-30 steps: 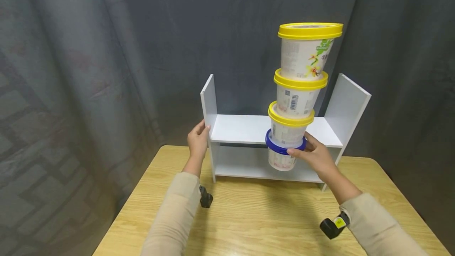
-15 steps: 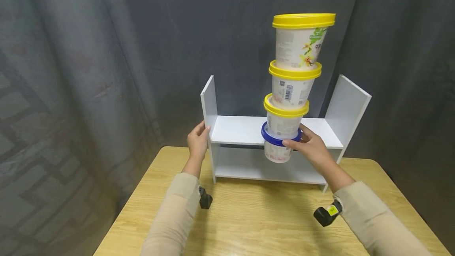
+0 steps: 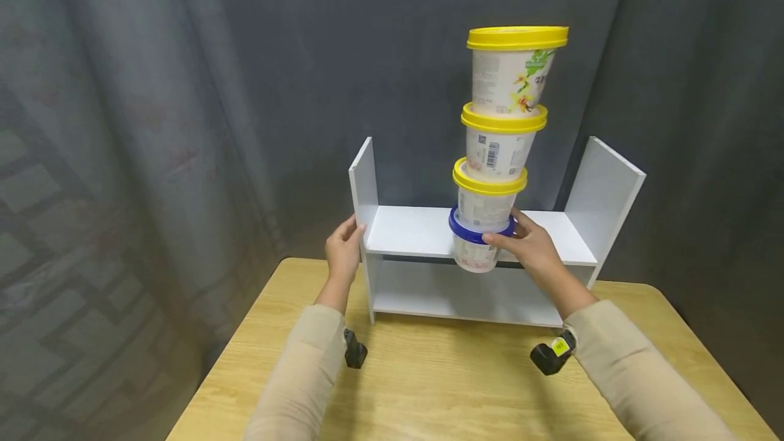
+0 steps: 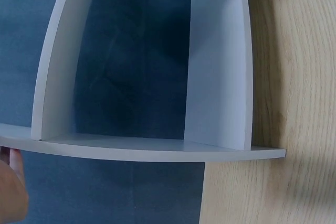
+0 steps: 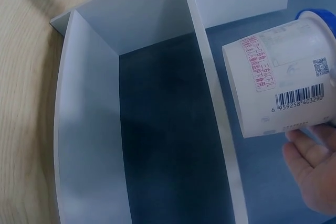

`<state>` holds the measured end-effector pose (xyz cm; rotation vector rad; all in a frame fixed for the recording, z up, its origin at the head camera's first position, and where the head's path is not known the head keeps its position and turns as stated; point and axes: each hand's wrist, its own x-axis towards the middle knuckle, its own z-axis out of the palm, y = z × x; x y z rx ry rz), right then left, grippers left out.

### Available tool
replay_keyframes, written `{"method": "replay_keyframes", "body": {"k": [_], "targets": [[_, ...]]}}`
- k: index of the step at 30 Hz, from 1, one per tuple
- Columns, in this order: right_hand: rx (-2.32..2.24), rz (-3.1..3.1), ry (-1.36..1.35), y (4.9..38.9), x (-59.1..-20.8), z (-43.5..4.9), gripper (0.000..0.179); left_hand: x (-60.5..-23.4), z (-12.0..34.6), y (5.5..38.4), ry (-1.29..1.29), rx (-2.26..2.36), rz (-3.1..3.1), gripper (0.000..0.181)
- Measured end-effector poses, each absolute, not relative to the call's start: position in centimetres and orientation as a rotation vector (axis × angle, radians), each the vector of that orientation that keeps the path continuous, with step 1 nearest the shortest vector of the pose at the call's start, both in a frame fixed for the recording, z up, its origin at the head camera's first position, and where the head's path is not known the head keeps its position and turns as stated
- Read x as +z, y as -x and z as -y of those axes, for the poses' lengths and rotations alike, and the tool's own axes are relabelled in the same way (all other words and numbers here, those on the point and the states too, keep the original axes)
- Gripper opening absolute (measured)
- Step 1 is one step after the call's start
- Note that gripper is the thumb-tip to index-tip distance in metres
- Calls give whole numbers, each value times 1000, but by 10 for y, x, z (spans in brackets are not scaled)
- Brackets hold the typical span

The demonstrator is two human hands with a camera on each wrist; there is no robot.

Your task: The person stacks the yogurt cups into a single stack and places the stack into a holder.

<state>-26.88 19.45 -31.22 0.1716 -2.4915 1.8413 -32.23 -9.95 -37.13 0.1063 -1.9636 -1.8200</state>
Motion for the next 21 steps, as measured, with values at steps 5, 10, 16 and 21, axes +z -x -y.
{"method": "replay_keyframes", "body": {"k": [5,10,16,21], "targets": [[1834,2505,-193,269,-311,-197,93,-369,100,305,-122,-1790,1950,35],[1806,2511,-204,267,-310,-197,94,-366,100,287,-156,-1767,1952,34],[1781,2509,-214,266,-310,-199,96,-363,97,268,-203,-1770,1939,34],[1742,2532,-229,269,-311,-201,100,-363,96,256,-202,-1745,1926,34]]}}
